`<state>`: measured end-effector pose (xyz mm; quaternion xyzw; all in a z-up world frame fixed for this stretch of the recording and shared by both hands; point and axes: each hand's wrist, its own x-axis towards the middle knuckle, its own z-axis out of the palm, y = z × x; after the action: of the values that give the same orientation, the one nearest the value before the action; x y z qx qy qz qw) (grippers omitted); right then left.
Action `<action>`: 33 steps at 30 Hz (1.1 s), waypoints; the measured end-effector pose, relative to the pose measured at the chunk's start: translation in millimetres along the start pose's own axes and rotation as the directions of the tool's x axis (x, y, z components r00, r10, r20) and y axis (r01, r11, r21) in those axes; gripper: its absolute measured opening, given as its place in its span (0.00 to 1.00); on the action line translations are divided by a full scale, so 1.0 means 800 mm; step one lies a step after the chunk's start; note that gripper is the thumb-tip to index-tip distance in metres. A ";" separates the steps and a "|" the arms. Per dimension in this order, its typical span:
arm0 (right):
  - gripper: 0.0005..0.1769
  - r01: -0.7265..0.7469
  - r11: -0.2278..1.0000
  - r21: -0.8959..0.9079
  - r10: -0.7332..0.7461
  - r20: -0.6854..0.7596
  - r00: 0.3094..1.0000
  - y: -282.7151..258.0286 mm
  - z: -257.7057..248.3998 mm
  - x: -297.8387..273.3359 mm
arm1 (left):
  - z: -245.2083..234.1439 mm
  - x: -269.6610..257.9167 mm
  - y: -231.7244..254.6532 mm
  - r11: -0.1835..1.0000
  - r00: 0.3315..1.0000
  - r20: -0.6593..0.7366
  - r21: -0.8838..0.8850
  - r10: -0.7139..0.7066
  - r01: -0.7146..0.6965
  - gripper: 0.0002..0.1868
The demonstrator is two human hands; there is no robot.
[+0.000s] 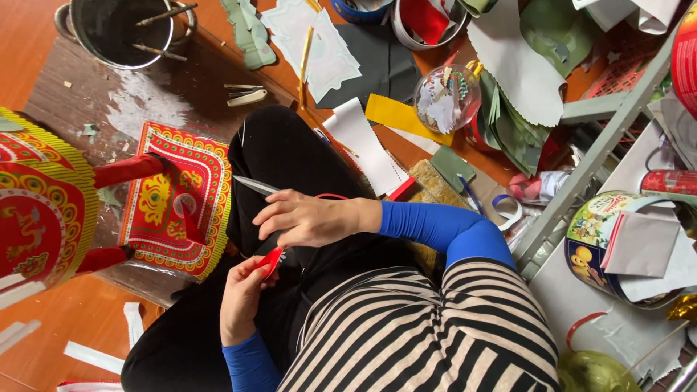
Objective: Assembling and decorating a traditional paper-mache horse using paper, glue, and scissors
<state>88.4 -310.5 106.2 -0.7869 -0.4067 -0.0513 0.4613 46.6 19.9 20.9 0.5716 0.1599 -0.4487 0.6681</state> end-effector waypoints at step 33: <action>0.07 -0.915 -0.218 -0.339 0.429 -0.876 0.222 0.224 -0.126 -0.379 | 0.019 -0.008 0.002 0.970 0.965 -0.227 -0.168 0.133 -0.173 0.11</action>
<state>40.4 -611.3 -97.3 -0.9218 0.3534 -0.1582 -0.0197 39.3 8.8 31.1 0.5621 0.2274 -0.3144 0.7304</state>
